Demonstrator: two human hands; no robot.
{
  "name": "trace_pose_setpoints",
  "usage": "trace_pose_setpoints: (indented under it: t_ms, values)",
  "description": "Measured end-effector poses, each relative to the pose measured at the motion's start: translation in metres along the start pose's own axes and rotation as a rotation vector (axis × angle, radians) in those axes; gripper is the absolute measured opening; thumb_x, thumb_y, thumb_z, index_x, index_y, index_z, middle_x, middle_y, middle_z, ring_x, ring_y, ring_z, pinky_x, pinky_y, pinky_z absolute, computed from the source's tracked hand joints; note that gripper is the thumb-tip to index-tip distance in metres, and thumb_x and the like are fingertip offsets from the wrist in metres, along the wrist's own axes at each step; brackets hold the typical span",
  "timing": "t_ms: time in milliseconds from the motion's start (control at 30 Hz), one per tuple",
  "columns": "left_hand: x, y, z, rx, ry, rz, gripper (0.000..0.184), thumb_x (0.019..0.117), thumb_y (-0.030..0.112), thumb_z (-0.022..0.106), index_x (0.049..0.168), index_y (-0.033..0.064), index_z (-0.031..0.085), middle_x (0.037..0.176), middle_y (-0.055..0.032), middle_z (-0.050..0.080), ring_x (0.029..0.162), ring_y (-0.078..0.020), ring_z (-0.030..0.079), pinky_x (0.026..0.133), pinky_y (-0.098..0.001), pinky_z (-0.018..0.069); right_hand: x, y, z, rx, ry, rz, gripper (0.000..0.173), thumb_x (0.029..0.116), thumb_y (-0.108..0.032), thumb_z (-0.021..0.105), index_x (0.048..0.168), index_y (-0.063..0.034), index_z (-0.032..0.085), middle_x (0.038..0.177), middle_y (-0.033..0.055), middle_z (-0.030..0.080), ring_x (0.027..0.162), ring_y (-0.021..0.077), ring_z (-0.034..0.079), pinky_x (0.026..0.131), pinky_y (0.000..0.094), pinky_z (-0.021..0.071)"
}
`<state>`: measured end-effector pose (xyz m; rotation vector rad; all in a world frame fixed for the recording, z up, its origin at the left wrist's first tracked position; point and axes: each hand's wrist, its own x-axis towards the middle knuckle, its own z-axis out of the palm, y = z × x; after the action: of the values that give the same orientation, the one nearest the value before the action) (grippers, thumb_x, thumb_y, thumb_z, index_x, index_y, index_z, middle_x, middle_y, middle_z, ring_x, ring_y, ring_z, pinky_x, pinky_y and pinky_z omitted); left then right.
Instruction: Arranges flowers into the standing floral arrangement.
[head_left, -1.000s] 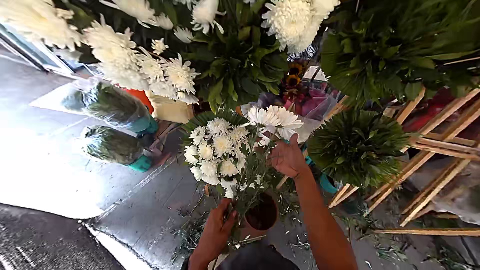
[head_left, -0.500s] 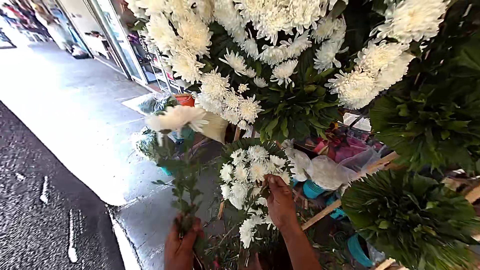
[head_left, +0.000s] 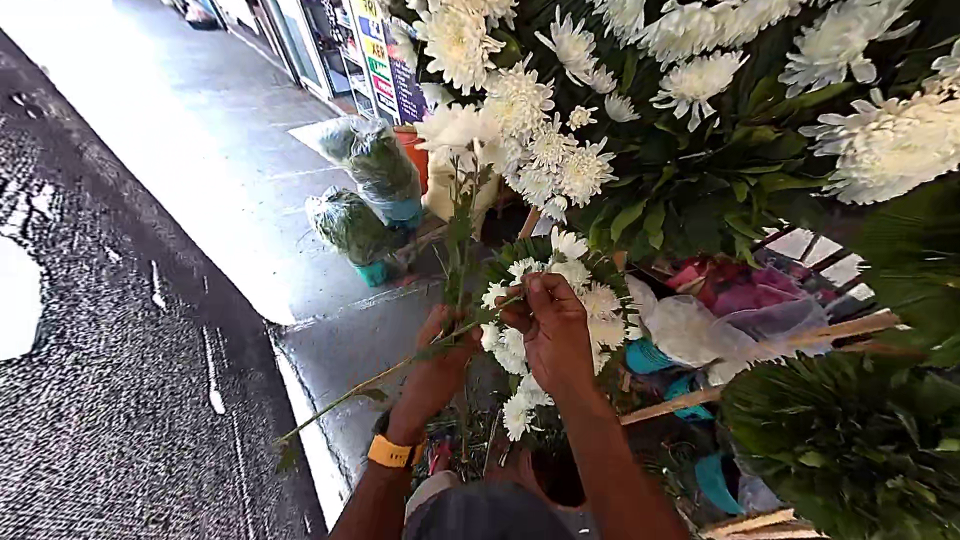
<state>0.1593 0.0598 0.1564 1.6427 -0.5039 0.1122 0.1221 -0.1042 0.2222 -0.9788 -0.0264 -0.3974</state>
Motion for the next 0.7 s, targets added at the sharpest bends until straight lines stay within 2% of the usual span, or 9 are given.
trace_pose_setpoints:
  t_ms: [33, 100, 233, 367, 433, 533, 600, 667, 700]
  values:
    - [0.002, 0.002, 0.002, -0.037, -0.014, 0.036, 0.043, 0.0980, 0.035, 0.066, 0.126, 0.0023, 0.064, 0.116, -0.0071, 0.065, 0.103, -0.0115, 0.064, 0.089, -0.0315, 0.0575, 0.001, 0.007, 0.004, -0.021, -0.033, 0.028, 0.012, 0.1058, -0.007, 0.051, 0.106, -0.0011, 0.062, 0.097, 0.0158, 0.072, 0.083, 0.0238, 0.074, 0.077, 0.0385, 0.0643]
    - [0.006, 0.003, 0.002, -0.065, -0.037, 0.102, 0.052, 0.0989, 0.051, 0.060, 0.122, 0.0049, 0.065, 0.116, -0.0075, 0.063, 0.107, -0.0145, 0.061, 0.091, -0.0340, 0.0552, 0.002, 0.018, 0.007, -0.052, -0.090, 0.081, 0.012, 0.1045, -0.008, 0.055, 0.105, 0.0000, 0.064, 0.097, 0.0161, 0.072, 0.082, 0.0227, 0.073, 0.078, 0.0387, 0.0637]
    - [0.004, -0.008, -0.003, -0.037, -0.041, 0.102, 0.062, 0.1020, 0.059, 0.047, 0.120, 0.0029, 0.066, 0.116, -0.0115, 0.060, 0.107, -0.0165, 0.060, 0.092, -0.0349, 0.0548, 0.007, 0.032, 0.010, -0.093, -0.152, 0.220, 0.012, 0.1026, -0.006, 0.058, 0.105, 0.0032, 0.064, 0.096, 0.0145, 0.070, 0.080, 0.0193, 0.071, 0.078, 0.0370, 0.0628]
    - [-0.003, -0.021, -0.005, 0.035, 0.006, 0.061, 0.066, 0.1005, 0.065, 0.044, 0.117, 0.0058, 0.067, 0.119, -0.0118, 0.058, 0.110, -0.0165, 0.059, 0.093, -0.0349, 0.0538, 0.015, 0.039, 0.005, -0.144, -0.256, 0.329, 0.013, 0.1016, -0.007, 0.061, 0.105, 0.0044, 0.065, 0.097, 0.0113, 0.071, 0.080, 0.0170, 0.070, 0.076, 0.0354, 0.0629]
    - [-0.009, -0.026, -0.005, -0.018, 0.025, 0.034, 0.063, 0.1019, 0.061, 0.046, 0.121, 0.0047, 0.067, 0.123, -0.0105, 0.059, 0.112, -0.0141, 0.060, 0.096, -0.0332, 0.0539, 0.018, 0.039, 0.002, -0.158, -0.295, 0.366, 0.013, 0.1019, -0.007, 0.061, 0.106, 0.0041, 0.065, 0.097, 0.0107, 0.071, 0.079, 0.0171, 0.072, 0.075, 0.0354, 0.0637]
    - [-0.022, -0.031, -0.011, -0.108, 0.013, -0.057, 0.059, 0.1025, 0.060, 0.046, 0.121, 0.0061, 0.062, 0.105, 0.0012, 0.069, 0.093, -0.0074, 0.066, 0.082, -0.0252, 0.0567, 0.026, 0.039, -0.006, -0.101, -0.077, 0.264, 0.014, 0.1044, -0.008, 0.055, 0.105, 0.0022, 0.065, 0.093, 0.0098, 0.070, 0.071, 0.0136, 0.067, 0.069, 0.0292, 0.0598]
    - [-0.031, -0.037, -0.022, -0.139, -0.029, -0.102, 0.061, 0.0986, 0.066, 0.047, 0.123, 0.0128, 0.062, 0.104, 0.0028, 0.072, 0.090, -0.0099, 0.068, 0.078, -0.0268, 0.0588, 0.042, 0.035, -0.023, -0.094, 0.075, 0.121, 0.014, 0.1048, -0.010, 0.055, 0.103, -0.0003, 0.065, 0.095, 0.0097, 0.070, 0.077, 0.0139, 0.067, 0.075, 0.0300, 0.0589]
    - [-0.028, -0.040, -0.029, -0.076, -0.059, -0.059, 0.053, 0.0971, 0.069, 0.048, 0.114, 0.0234, 0.069, 0.106, 0.0059, 0.067, 0.092, -0.0077, 0.063, 0.078, -0.0248, 0.0552, 0.038, 0.040, -0.033, -0.312, -0.077, 0.048, 0.017, 0.1009, -0.012, 0.063, 0.104, 0.0027, 0.070, 0.106, 0.0119, 0.071, 0.094, 0.0173, 0.068, 0.086, 0.0357, 0.0588]
    - [-0.023, -0.040, -0.029, -0.068, -0.052, -0.036, 0.051, 0.0977, 0.067, 0.050, 0.111, 0.0228, 0.071, 0.104, 0.0059, 0.067, 0.090, -0.0069, 0.062, 0.076, -0.0242, 0.0532, 0.029, 0.047, -0.030, -0.422, -0.207, 0.046, 0.019, 0.0989, -0.015, 0.067, 0.104, 0.0019, 0.073, 0.110, 0.0110, 0.071, 0.100, 0.0166, 0.067, 0.089, 0.0353, 0.0582]
